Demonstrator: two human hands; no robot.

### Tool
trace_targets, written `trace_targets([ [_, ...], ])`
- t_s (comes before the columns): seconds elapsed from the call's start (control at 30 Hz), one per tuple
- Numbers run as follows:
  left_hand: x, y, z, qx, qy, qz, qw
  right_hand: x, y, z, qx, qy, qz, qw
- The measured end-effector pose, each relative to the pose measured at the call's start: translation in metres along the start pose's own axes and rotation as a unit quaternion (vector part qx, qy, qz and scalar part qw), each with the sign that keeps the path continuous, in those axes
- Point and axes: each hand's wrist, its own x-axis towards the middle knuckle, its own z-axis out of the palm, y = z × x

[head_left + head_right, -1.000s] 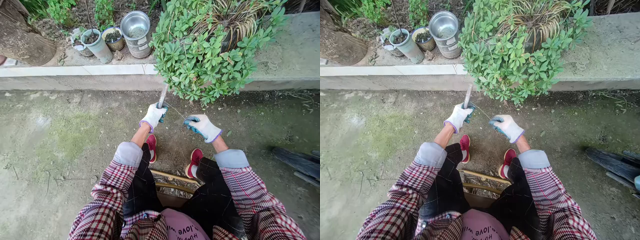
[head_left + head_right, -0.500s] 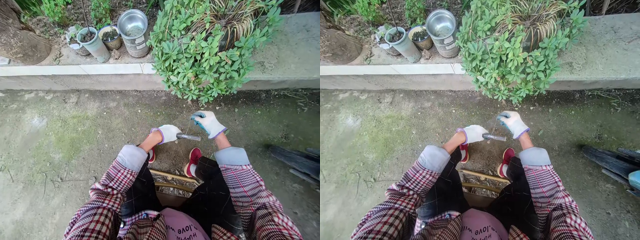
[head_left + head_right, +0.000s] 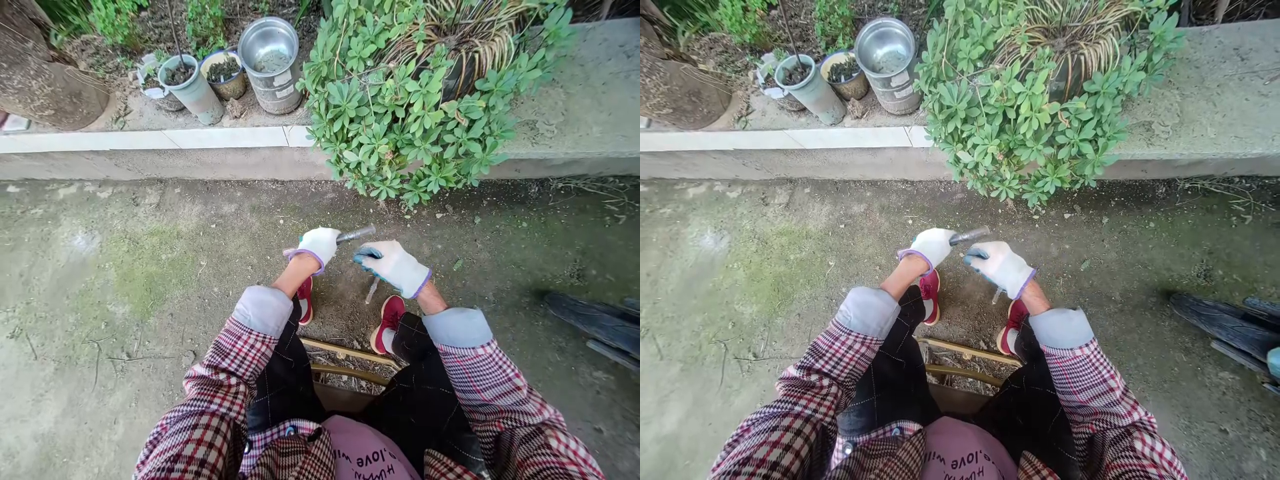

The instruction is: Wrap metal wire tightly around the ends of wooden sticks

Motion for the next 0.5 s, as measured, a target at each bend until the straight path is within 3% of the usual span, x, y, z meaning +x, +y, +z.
trace_targets([
  [0.07,-0.001,0.005,0.009,0.077,-0.049,0.027,0.995,-0.001,0.006,-0.007,-0.032,0.007,0.008,0.999],
  [0.2,-0.014,0.02,0.012,0.062,-0.144,0.097,0.983,0.005,0.028,-0.028,-0.033,0.034,0.049,0.998],
  [0.27,-0.024,0.024,0.004,0.02,-0.183,0.126,0.975,0.008,0.036,-0.035,0.009,0.032,0.072,0.997],
  [0.33,-0.03,0.024,-0.006,-0.1,-0.216,0.135,0.962,0.01,0.038,-0.037,0.071,0.027,0.081,0.994],
  [0.43,-0.026,0.019,-0.014,-0.285,-0.155,0.098,0.941,0.01,0.035,-0.033,0.137,0.029,0.087,0.986],
  [0.5,-0.017,0.015,-0.013,-0.333,-0.088,0.07,0.936,0.011,0.031,-0.025,0.144,0.029,0.082,0.986],
])
